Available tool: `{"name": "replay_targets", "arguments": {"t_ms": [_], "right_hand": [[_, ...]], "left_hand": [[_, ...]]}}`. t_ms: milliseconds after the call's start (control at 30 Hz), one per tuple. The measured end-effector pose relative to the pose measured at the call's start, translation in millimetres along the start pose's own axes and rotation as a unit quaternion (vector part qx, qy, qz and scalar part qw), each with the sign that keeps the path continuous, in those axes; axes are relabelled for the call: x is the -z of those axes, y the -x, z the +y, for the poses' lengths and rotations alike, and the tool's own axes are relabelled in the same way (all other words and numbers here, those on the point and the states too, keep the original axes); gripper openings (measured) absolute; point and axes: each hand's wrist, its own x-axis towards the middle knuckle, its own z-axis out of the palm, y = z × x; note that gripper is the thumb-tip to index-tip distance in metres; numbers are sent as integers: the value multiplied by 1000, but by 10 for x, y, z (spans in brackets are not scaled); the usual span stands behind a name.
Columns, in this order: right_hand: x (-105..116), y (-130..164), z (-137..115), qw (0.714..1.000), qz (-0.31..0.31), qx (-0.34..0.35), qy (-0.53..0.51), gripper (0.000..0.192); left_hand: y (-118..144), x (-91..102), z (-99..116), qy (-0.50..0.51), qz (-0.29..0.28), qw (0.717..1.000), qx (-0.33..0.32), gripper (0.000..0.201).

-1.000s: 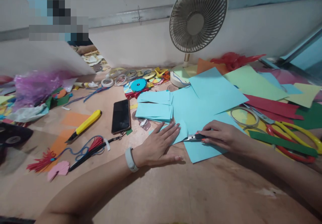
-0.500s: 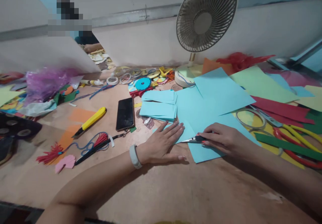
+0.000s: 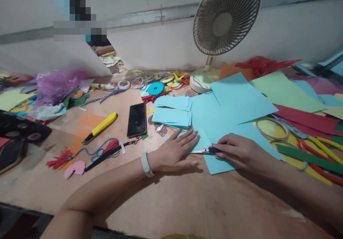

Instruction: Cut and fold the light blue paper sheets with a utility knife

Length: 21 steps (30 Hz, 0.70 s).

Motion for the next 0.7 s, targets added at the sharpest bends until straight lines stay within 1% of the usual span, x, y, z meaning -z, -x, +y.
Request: {"name": "replay_targets", "arguments": {"t_ms": [100,200,300,367,533,700], "right_hand": [[7,-7,-18,1000,-5,-20,-13,27],[8,0,-26,1000,-6,-23,-14,27],[-8,16,-34,1000,-3,-16,-3,27],[-25,18,-50,1000,-3,-21,4,27],[-67,-50,-110,1000,5,-18,4,25],[-72,-143,-146,1000,2,-9,8,24]], "left_hand": [[40,129,-119,26,20,999,-36,51],[91,230,-259,23,30,997,-61,40],[128,243,-353,6,7,996,-89,42],[140,218,-380,-4,5,995,-98,44],[148,169,-390,-11,4,995,-100,49],[150,189,-394,-10,-8,994,-105,47]]}}
